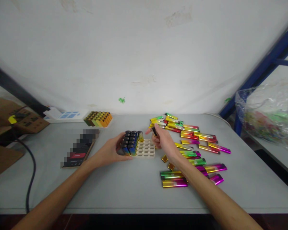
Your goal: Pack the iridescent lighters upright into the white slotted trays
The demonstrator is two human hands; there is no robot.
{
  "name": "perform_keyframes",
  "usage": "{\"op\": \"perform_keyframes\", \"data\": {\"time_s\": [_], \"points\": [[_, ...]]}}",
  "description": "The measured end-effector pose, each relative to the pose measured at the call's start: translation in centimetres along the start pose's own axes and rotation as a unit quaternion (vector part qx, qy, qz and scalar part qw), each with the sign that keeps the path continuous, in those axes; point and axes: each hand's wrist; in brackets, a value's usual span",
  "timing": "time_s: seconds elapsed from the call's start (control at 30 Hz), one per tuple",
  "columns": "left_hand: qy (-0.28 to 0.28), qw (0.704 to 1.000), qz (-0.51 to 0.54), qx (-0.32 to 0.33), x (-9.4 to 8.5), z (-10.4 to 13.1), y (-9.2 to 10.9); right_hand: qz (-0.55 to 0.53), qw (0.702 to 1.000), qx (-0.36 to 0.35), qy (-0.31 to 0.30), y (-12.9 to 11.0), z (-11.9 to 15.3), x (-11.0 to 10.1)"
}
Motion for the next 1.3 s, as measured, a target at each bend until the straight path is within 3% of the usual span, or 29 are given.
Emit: {"op": "perform_keyframes", "data": {"time_s": [0.3, 0.6, 0.7, 1.0, 1.13, 1.3], "points": [[0.004, 1.000, 0.008, 0.008, 0.2, 0.0, -0.3, 0.128, 0.987, -0.100, -0.014, 0.1, 0.5, -0.2], [-0.004, 1.000, 0.006, 0.010, 0.1, 0.0, -0.1, 0.226, 0.957, -0.178, 0.043, 0.6, 0.0, -0.6], [-0.004, 1.000, 0.007, 0.010, 0.1, 0.0, -0.2, 0.302, 0.927, -0.209, 0.072, 0.3, 0.3, -0.4], [0.002, 1.000, 0.004, 0.010, 0.2, 0.0, -0.3, 0.423, 0.860, -0.276, 0.068, 1.0, 0.2, 0.0], [0.007, 1.000, 0.004, 0.012, 0.2, -0.1, -0.2, 0.481, 0.812, -0.320, 0.079, 1.4, 0.0, -0.2], [0.003, 1.000, 0.004, 0.009, 0.2, 0.0, -0.2, 0.547, 0.769, -0.323, 0.069, 1.4, 0.1, -0.1]]}}
Point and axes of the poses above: each hand's wrist, its own z-axis away from the middle knuckle, its own x-axis out of the palm, y = z × x, and after that the axes turned 1 degree about -x, right-handed
